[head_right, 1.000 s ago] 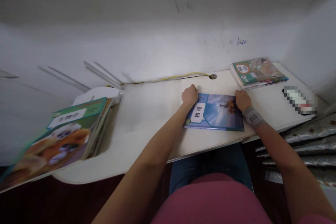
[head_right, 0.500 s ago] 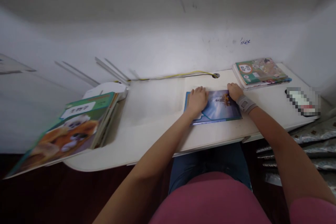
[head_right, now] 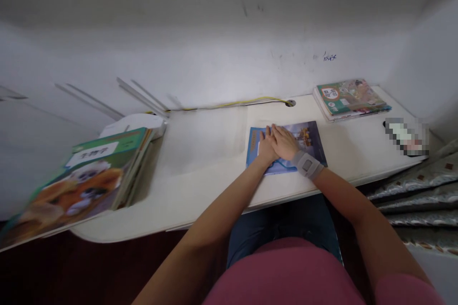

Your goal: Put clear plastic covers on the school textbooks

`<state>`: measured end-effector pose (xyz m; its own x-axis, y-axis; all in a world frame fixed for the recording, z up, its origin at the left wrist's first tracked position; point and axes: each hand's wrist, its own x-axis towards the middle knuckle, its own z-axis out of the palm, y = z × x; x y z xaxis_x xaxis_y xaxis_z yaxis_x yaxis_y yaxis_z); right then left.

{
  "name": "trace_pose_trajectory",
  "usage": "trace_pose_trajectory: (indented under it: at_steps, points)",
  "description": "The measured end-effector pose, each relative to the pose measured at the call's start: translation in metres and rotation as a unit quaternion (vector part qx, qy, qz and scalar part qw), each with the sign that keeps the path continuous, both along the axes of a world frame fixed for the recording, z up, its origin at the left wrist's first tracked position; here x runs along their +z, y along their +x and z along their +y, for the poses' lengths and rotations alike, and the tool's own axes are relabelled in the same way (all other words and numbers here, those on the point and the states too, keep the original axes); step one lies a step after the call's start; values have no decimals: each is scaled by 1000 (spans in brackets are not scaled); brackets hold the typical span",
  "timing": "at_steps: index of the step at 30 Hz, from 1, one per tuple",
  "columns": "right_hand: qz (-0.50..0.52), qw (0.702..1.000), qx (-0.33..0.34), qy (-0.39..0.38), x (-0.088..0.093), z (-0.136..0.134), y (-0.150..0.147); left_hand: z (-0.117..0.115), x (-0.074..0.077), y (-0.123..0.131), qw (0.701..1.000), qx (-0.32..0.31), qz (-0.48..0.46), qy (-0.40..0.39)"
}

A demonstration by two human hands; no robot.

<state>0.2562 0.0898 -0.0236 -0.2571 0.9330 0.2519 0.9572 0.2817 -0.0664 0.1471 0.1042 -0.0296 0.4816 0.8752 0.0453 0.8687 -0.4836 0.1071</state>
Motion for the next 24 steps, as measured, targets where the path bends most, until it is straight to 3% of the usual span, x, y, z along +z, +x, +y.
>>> trace_pose_trajectory:
  at_steps: [2,5,10,16,21,24]
  points:
    - [-1,1000,13,-5,-10,-5,10,7,2,-14,1000,-6,-18,-9]
    - [-10,1000,-4,-6,-16,-12,54,20,3,-37,998,28,-49,-15]
    - [-21,989,-147,-9,-14,-18,103,32,2,-55,989,120,-87,1]
    - [-13,972,-234,-19,-1,-10,104,47,10,-62,976,190,-106,-12]
    - [-24,970,-240,-20,11,-4,101,61,19,-65,966,233,-107,-25]
    - [-59,977,-203,8,14,-3,98,62,21,-62,962,248,-112,-14]
